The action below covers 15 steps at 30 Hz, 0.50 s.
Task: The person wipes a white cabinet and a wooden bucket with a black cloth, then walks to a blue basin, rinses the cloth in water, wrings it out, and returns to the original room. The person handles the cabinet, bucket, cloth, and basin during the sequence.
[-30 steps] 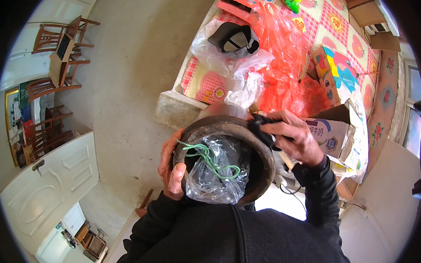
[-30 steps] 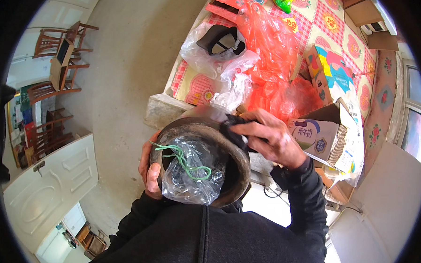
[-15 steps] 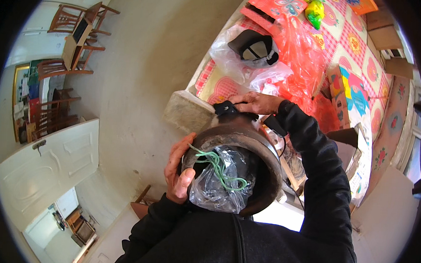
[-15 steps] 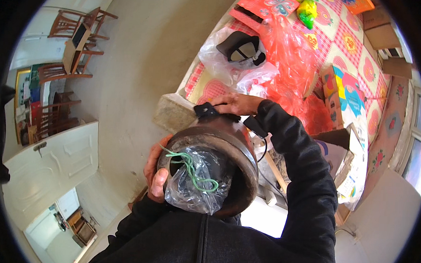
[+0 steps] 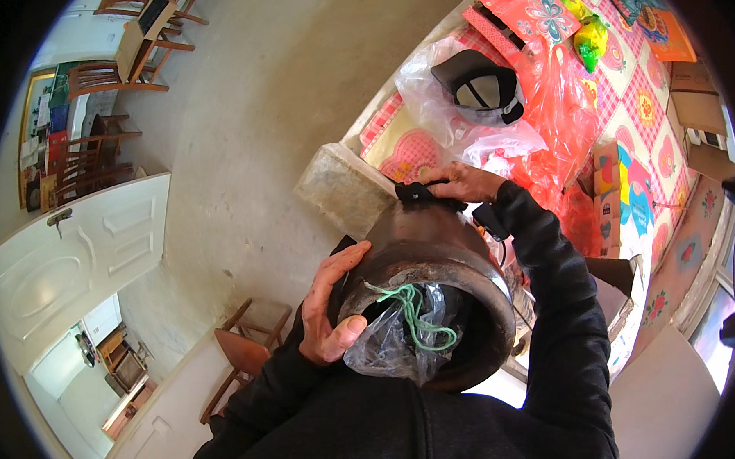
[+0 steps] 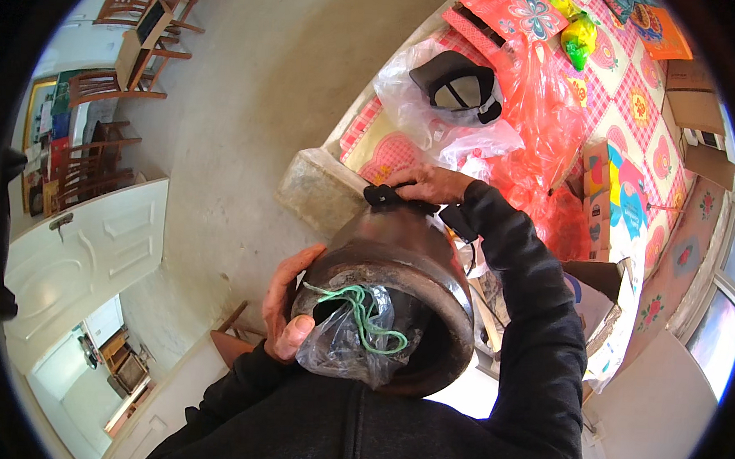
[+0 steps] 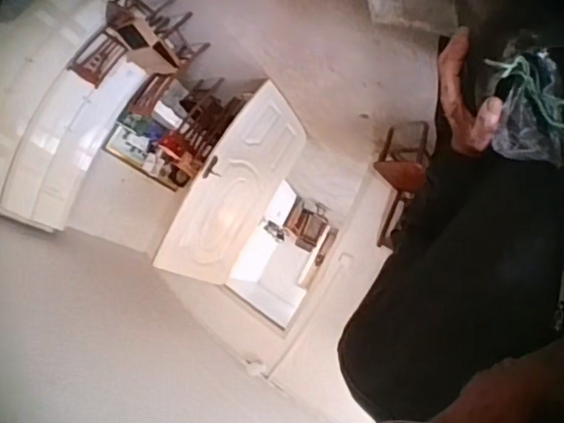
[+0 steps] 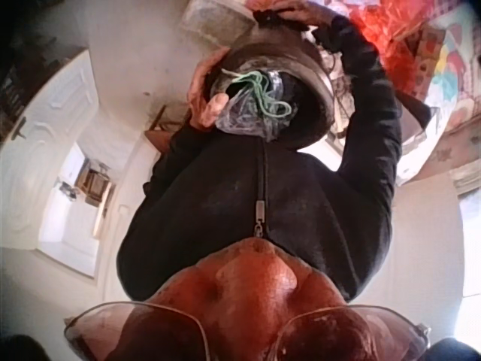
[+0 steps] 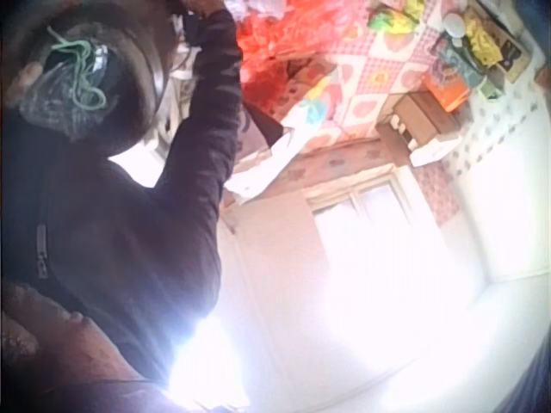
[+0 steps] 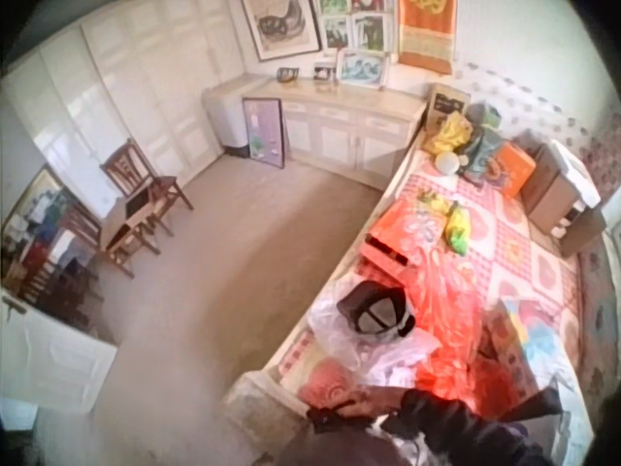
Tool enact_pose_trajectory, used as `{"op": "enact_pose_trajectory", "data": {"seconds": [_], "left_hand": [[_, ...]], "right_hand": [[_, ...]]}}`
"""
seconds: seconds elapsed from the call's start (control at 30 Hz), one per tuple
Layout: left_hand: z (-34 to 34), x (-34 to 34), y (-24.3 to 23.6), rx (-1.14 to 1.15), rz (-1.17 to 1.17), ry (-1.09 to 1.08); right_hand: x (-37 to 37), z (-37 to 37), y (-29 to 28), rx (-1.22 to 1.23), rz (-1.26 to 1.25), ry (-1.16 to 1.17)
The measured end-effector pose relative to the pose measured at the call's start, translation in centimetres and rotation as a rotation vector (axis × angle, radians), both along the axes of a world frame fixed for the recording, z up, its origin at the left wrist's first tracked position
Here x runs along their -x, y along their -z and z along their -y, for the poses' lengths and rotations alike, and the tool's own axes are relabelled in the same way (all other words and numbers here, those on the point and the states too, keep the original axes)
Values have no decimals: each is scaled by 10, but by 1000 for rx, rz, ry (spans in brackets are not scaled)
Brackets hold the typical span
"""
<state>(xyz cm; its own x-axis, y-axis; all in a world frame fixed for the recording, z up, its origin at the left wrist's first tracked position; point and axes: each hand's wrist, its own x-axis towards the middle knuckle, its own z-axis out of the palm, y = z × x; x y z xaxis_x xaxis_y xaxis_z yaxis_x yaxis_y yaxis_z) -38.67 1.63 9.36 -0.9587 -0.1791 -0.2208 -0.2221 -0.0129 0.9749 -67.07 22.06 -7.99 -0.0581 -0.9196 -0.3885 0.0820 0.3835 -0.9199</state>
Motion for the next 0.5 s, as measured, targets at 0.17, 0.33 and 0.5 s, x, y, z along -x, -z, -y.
{"op": "enact_pose_trajectory", "data": {"seconds": [0.17, 0.33, 0.5], "left_hand": [[2, -4, 4, 56, 29, 21], [1, -5, 2, -23, 16, 8], [4, -2, -2, 78, -75, 57]], "right_hand": [[-8, 14, -49, 209, 367, -6], [-9, 10, -56, 280, 369, -38], [-3, -13, -3, -70, 89, 23]]}}
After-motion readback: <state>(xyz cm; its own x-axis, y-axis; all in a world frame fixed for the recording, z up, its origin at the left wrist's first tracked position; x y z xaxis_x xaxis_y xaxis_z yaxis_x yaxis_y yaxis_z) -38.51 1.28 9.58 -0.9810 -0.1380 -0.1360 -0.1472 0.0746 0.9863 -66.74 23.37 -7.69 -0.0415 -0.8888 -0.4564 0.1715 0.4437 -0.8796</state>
